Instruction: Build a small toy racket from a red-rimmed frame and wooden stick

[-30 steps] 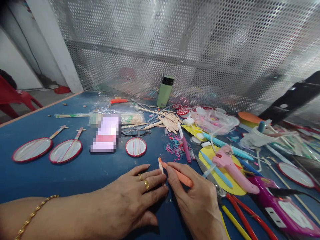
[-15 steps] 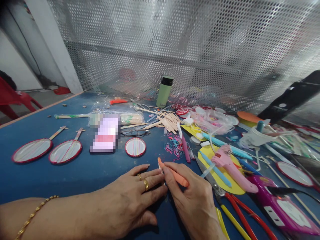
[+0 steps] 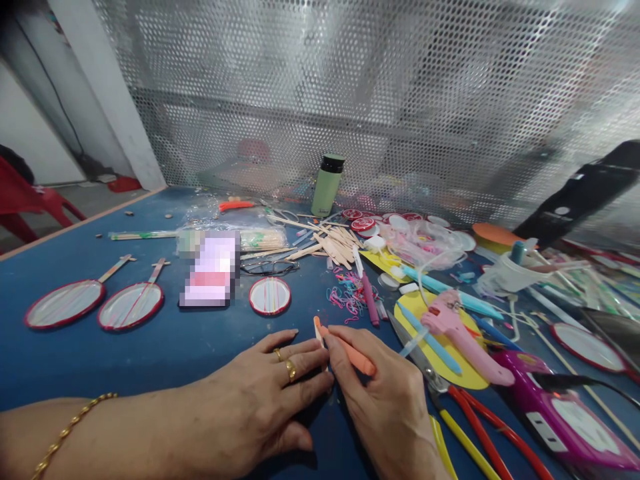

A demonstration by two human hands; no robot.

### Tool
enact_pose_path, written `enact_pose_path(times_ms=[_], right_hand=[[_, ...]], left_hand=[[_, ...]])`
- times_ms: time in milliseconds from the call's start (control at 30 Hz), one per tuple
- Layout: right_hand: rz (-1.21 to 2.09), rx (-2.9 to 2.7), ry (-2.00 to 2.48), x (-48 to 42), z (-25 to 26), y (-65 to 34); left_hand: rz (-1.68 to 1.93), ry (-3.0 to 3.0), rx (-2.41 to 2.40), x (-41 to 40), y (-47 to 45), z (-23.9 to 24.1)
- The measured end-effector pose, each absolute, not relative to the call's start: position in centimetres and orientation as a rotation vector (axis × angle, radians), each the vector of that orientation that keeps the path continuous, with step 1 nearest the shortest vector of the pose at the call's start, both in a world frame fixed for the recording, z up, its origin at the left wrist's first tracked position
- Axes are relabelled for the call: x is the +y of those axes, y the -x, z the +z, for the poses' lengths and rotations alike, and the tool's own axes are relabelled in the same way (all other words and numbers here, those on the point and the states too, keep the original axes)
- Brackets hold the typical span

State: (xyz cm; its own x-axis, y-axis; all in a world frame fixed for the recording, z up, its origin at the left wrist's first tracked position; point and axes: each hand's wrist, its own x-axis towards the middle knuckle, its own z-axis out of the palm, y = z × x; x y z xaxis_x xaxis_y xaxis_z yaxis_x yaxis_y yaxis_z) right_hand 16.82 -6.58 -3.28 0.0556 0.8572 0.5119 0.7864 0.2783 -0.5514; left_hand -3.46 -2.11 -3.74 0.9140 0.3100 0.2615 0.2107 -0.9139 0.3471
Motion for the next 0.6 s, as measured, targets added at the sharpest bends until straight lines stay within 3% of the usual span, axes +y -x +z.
enact_pose_path(times_ms=[600], right_hand=[[0.073, -1.744, 1.497, -6.70, -3.12, -16.82]], left_hand=[[0.424, -2.770, 0.389, -2.06, 3.26, -3.67]])
